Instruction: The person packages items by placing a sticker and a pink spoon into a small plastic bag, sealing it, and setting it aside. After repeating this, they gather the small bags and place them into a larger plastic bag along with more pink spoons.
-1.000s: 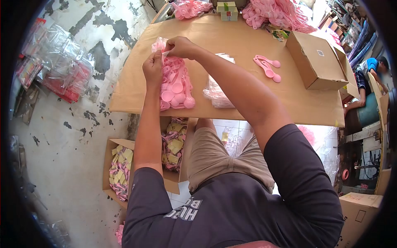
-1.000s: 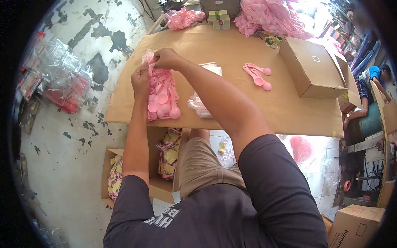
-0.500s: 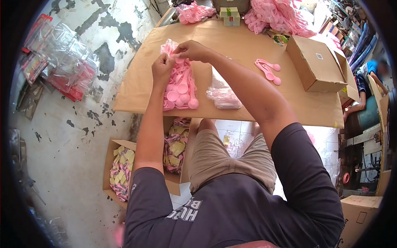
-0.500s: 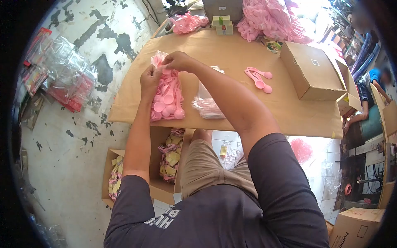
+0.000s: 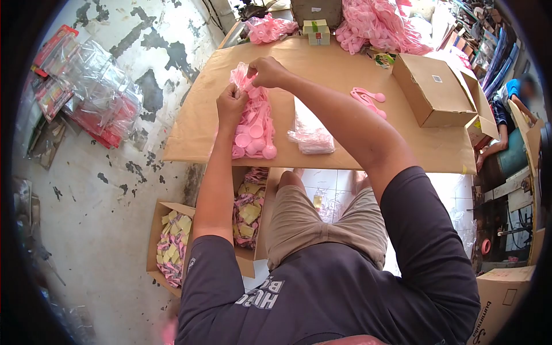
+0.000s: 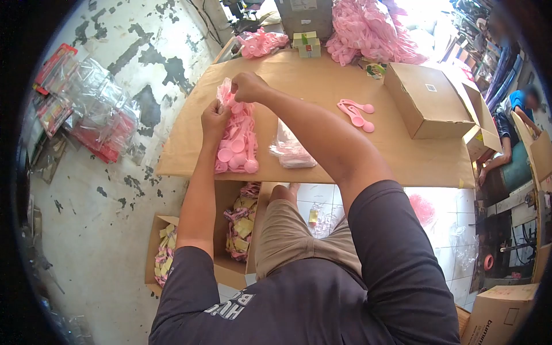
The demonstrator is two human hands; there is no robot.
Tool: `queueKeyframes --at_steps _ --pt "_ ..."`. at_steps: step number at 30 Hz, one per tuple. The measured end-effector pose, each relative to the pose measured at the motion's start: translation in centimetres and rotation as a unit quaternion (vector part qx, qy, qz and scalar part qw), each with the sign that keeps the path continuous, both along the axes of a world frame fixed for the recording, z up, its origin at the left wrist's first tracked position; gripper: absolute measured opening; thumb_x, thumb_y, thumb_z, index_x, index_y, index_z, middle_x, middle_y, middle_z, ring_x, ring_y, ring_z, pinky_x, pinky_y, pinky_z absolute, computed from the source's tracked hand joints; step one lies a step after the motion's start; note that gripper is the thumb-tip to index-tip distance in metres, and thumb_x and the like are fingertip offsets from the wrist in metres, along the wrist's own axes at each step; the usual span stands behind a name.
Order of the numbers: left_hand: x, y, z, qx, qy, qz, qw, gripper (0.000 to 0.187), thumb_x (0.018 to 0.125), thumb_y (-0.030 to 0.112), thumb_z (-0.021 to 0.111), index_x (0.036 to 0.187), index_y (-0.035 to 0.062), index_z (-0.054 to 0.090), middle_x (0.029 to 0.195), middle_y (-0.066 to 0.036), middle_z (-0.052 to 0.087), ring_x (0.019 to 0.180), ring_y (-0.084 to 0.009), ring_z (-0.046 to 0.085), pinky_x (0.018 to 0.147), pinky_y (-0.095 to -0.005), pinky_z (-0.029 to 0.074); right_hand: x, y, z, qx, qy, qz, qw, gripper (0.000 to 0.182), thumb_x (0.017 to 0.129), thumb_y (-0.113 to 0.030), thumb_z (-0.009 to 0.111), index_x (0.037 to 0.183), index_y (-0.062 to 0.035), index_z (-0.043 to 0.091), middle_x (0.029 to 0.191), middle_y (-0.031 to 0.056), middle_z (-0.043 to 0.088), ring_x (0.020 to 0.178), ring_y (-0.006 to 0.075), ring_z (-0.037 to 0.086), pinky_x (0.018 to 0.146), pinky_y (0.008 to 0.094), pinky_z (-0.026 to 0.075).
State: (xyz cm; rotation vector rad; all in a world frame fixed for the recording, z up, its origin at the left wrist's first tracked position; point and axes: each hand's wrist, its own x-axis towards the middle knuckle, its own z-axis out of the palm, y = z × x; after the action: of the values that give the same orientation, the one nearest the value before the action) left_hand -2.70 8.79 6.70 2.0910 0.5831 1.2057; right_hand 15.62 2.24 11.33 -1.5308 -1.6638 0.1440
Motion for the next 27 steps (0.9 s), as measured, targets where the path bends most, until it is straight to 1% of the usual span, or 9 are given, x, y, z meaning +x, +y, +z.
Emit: queueKeyframes --at_steps 2,5,6,9,15,17,18,20,27 --pt "0.2 -0.2 0.1 0.017 0.0 0.032 0.999 0.033 0.082 0.016 0.072 0.07 0.0056 0.043 0.063 0.0 0.04 0.061 -0.0089 0.037 0.054 -0.0308 0.036 -1.6 -1.5 1.0 -0.008 -0.158 -0.139 0.978 0.03 0.077 -0.018 0.076 0.102 -0.0037 0.071 0.102 0.0154 0.075 0.092 0.0305 0.074 0.078 0.0414 0.059" --pt "0.4 0.3 0.3 0.018 0.002 0.125 0.992 0.03 0.078 0.016 0.074 0.069 0.0044 0.047 0.06 -0.002 0.046 0.059 -0.0097 0.042 0.055 -0.0318 0.041 -4.0 -3.1 1.1 0.007 -0.194 -0.21 0.958 0.038 0.082 -0.019 0.07 0.116 -0.0031 0.061 0.106 0.0197 0.072 0.096 0.038 0.072 0.081 0.0479 0.057" --pt "0.5 0.6 0.3 0.01 -0.008 0.146 0.989 0.028 0.077 0.015 0.074 0.069 0.004 0.049 0.06 -0.003 0.049 0.059 -0.01 0.045 0.055 -0.032 0.042 -4.5 -3.2 1.4 -0.105 -0.151 -0.186 0.965 0.04 0.084 -0.016 0.067 0.12 -0.0025 0.054 0.103 0.0199 0.073 0.095 0.0385 0.073 0.078 0.0498 0.057" --pt "1.1 2.2 -0.5 -0.017 -0.03 0.164 0.986 0.025 0.074 0.013 0.076 0.069 0.0038 0.053 0.059 -0.003 0.053 0.058 -0.0112 0.049 0.056 -0.0325 0.045 -6.2 -3.4 0.0 -0.145 -0.151 -0.176 0.962 0.039 0.089 -0.017 0.064 0.123 -0.0014 0.054 0.105 0.0178 0.075 0.098 0.0342 0.074 0.076 0.0462 0.059" --pt "0.7 11.0 -4.3 -0.163 -0.154 0.197 0.955 0.02 0.075 0.005 0.077 0.072 0.0046 0.058 0.057 -0.001 0.054 0.051 -0.0156 0.05 0.049 -0.0339 0.041 -7.5 -5.2 -0.4 -0.125 -0.137 -0.151 0.971 0.039 0.089 -0.012 0.06 0.124 0.0024 0.05 0.1 0.0205 0.075 0.091 0.0384 0.074 0.071 0.0503 0.056" --pt "-0.3 9.7 -2.8 -0.383 -0.274 0.174 0.865 0.02 0.076 -0.005 0.075 0.073 0.0042 0.057 0.058 -0.004 0.055 0.047 -0.0156 0.049 0.041 -0.0334 0.036 -7.6 -6.3 -0.8 -0.119 -0.139 -0.144 0.973 0.039 0.089 -0.012 0.06 0.123 0.003 0.049 0.098 0.0206 0.075 0.089 0.0396 0.073 0.07 0.0514 0.056" --pt "-0.6 9.7 -2.4 -0.383 -0.274 0.175 0.865 0.02 0.076 -0.005 0.075 0.073 0.0042 0.057 0.058 -0.004 0.055 0.047 -0.0156 0.049 0.041 -0.0334 0.036 -7.4 -7.2 -0.9 -0.129 -0.134 -0.149 0.971 0.038 0.089 -0.012 0.06 0.122 0.0027 0.049 0.097 0.0214 0.074 0.089 0.0405 0.073 0.071 0.0515 0.056" --pt "-1.6 11.6 -2.9 -0.453 -0.31 0.266 0.792 0.022 0.076 -0.012 0.072 0.075 0.0032 0.057 0.062 -0.008 0.058 0.042 -0.0162 0.047 0.036 -0.0322 0.032 -6.3 -8.3 -1.1 -0.138 -0.133 -0.15 0.97 0.037 0.089 -0.012 0.059 0.121 0.0024 0.049 0.097 0.0222 0.074 0.089 0.0413 0.073 0.073 0.0517 0.056" --pt "-2.6 12.9 -2.1 -0.446 -0.312 0.237 0.805 0.02 0.076 -0.016 0.067 0.083 -0.0008 0.057 0.067 -0.009 0.059 0.041 -0.0138 0.046 0.035 -0.0301 0.03 -1.9 -8.6 -0.8 -0.15 -0.115 -0.158 0.969 0.028 0.09 -0.011 0.056 0.115 0.0006 0.055 0.1 0.0238 0.073 0.096 0.042 0.071 0.08 0.0526 0.055"
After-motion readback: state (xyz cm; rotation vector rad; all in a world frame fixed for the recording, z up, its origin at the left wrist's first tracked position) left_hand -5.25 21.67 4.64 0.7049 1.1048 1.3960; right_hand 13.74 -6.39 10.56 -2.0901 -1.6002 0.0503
